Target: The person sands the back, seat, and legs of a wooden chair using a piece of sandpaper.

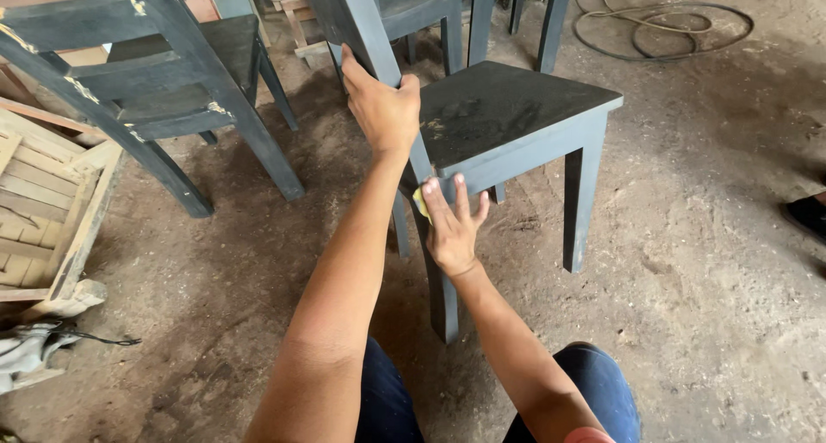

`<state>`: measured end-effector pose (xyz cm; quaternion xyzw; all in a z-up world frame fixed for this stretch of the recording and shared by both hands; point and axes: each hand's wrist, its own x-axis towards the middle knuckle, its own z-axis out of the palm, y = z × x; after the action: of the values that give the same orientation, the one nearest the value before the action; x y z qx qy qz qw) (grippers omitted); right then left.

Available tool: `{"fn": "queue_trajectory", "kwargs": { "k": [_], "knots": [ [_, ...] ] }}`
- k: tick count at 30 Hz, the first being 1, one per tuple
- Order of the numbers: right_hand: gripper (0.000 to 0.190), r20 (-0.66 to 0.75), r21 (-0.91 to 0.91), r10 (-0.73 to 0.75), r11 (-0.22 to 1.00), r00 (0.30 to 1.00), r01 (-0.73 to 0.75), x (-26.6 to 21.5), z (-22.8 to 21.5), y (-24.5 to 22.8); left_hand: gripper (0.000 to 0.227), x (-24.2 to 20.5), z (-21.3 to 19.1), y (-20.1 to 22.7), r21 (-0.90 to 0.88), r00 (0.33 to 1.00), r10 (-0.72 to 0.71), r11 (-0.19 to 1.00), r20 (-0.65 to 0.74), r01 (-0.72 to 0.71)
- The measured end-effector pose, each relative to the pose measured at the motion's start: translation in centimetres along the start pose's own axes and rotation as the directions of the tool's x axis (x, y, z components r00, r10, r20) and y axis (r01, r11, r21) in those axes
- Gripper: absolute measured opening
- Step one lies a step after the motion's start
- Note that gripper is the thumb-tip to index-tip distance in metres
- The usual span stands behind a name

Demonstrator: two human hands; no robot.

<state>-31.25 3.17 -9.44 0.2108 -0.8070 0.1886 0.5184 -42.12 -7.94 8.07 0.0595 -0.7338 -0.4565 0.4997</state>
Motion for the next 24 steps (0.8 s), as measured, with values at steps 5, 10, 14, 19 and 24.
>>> {"fn": "queue_trajectory", "kwargs": {
  "k": [5, 10, 14, 19, 24],
  "knots": [
    [0.049, 0.026, 0.12, 0.274, 0.954, 0.961, -0.275, -1.2, -0.4, -2.7, 0.093, -0.1, 0.1, 0.0, -0.014, 0.998, -0.047, 0.999, 0.046, 0.048],
    [0.056, 0.01, 0.05, 0.089, 0.995, 0.996, -0.089, -0.6, -1.0, -1.5, 0.095, 0.0, 0.1, 0.0, -0.014, 0.999, -0.007, 1.0, 0.037, 0.007],
    [0.053, 0.01, 0.126, 0.125, 0.984, 0.992, -0.125, -1.0, -1.5, -1.7, 0.097, -0.9, -0.1, -0.1, 0.011, 0.995, -0.07, 0.998, 0.07, 0.069],
    [0.05, 0.068, 0.128, 0.141, 0.981, 0.988, -0.149, -0.7, -1.9, -1.8, 0.098, 0.0, 0.5, -0.3, 0.031, 1.0, -0.016, 0.999, 0.026, 0.016],
    [0.057, 0.042, 0.154, 0.106, 0.982, 0.993, -0.111, 0.8, -0.6, -1.2, 0.098, -0.4, 0.6, -0.8, 0.023, 0.999, -0.006, 1.0, 0.033, 0.006]
  ]
}}
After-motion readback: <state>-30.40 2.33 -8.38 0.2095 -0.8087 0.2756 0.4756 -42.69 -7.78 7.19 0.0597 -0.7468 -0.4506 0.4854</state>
